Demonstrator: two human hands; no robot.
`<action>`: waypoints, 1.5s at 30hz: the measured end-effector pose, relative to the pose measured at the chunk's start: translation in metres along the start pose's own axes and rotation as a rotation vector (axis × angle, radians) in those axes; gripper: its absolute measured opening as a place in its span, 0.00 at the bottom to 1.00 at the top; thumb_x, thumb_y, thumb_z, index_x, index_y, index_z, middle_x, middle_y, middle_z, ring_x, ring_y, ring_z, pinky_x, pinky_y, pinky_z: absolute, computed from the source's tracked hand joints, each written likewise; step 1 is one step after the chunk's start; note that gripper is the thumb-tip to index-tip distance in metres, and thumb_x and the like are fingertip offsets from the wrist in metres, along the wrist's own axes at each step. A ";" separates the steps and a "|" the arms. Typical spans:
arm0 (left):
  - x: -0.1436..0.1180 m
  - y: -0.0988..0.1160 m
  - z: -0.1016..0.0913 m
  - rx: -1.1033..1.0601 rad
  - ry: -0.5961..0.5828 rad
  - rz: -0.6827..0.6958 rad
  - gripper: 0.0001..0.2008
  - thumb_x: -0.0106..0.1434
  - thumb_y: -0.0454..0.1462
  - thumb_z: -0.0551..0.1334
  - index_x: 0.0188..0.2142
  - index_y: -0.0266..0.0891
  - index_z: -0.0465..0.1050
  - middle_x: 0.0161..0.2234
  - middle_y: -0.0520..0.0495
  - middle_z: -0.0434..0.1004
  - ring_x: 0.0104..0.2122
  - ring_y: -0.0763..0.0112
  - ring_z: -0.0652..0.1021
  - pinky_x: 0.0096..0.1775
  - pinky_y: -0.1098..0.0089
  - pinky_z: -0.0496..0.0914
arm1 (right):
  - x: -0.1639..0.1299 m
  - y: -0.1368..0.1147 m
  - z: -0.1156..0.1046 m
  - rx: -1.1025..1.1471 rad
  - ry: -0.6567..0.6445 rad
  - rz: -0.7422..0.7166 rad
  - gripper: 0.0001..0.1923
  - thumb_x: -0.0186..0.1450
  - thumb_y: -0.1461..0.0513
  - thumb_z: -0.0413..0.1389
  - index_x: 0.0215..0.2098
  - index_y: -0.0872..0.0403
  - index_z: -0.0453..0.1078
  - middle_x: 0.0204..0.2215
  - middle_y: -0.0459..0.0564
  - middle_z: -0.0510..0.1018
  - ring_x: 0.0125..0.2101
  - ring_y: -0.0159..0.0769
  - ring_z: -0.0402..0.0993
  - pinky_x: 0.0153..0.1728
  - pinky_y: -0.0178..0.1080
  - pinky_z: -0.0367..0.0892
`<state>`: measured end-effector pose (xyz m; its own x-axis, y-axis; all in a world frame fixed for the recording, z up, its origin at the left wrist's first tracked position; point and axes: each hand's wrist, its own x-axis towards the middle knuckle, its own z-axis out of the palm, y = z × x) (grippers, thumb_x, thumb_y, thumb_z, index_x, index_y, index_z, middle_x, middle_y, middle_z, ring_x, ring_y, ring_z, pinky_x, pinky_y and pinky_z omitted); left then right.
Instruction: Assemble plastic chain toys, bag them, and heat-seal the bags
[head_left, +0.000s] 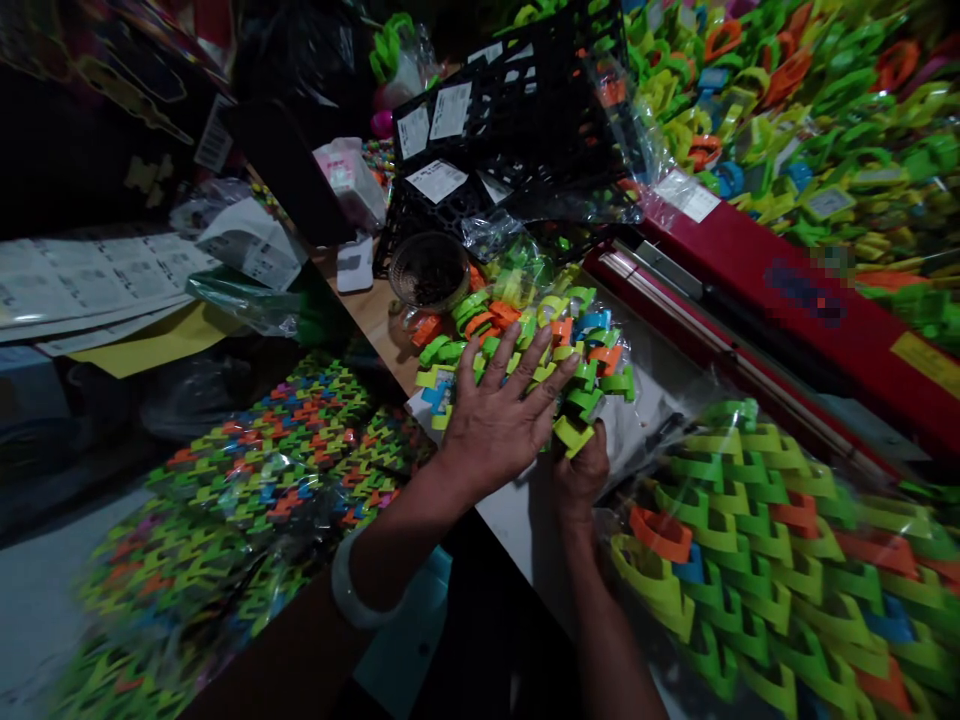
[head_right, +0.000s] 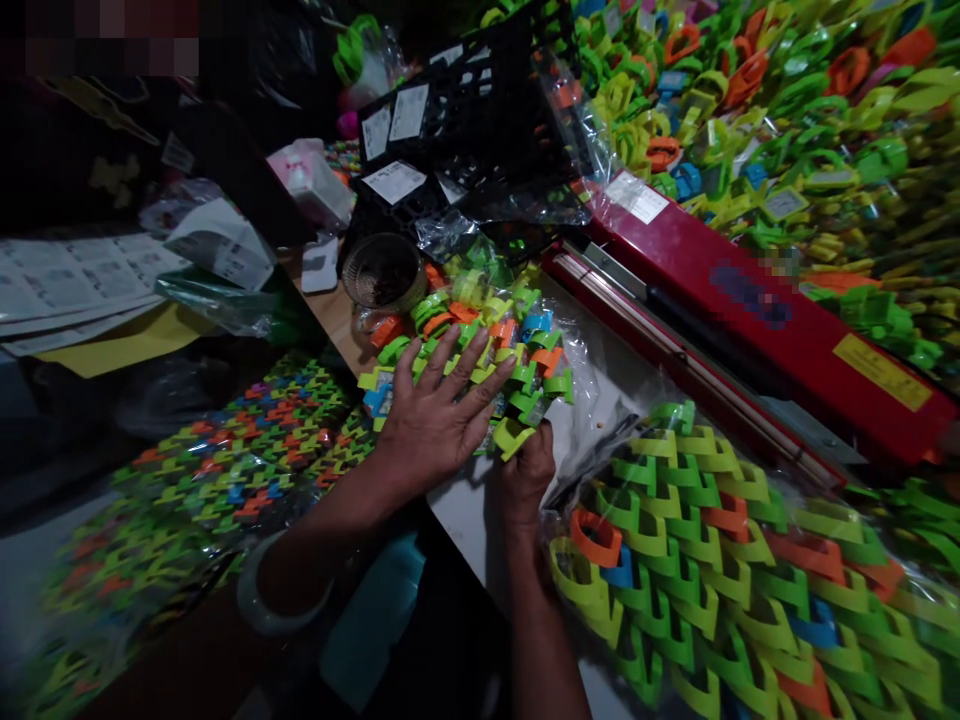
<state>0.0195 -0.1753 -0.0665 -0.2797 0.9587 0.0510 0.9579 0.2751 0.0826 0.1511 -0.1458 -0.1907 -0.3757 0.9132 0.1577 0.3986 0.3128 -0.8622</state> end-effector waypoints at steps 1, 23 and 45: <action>0.000 0.000 0.000 0.001 0.002 0.003 0.29 0.69 0.42 0.53 0.67 0.53 0.48 0.69 0.48 0.46 0.68 0.51 0.48 0.63 0.40 0.43 | 0.000 0.000 0.000 0.000 -0.012 -0.006 0.07 0.65 0.64 0.49 0.38 0.54 0.68 0.33 0.49 0.71 0.34 0.36 0.69 0.34 0.38 0.66; 0.004 -0.003 -0.002 0.022 -0.037 0.018 0.30 0.68 0.42 0.55 0.67 0.55 0.48 0.69 0.48 0.46 0.68 0.50 0.50 0.63 0.41 0.45 | -0.001 0.000 -0.010 0.163 -0.155 -0.030 0.09 0.65 0.68 0.49 0.39 0.53 0.70 0.36 0.50 0.71 0.37 0.36 0.69 0.37 0.39 0.69; 0.003 -0.010 -0.013 -0.040 -0.140 0.103 0.30 0.68 0.46 0.53 0.68 0.50 0.47 0.70 0.42 0.40 0.69 0.48 0.44 0.63 0.39 0.40 | 0.003 -0.017 0.010 0.113 -0.054 0.076 0.19 0.69 0.59 0.49 0.57 0.54 0.66 0.51 0.58 0.73 0.53 0.42 0.69 0.52 0.46 0.67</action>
<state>0.0080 -0.1762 -0.0545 -0.1659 0.9831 -0.0772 0.9769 0.1745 0.1235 0.1351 -0.1511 -0.1807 -0.3936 0.9169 0.0665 0.3320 0.2092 -0.9198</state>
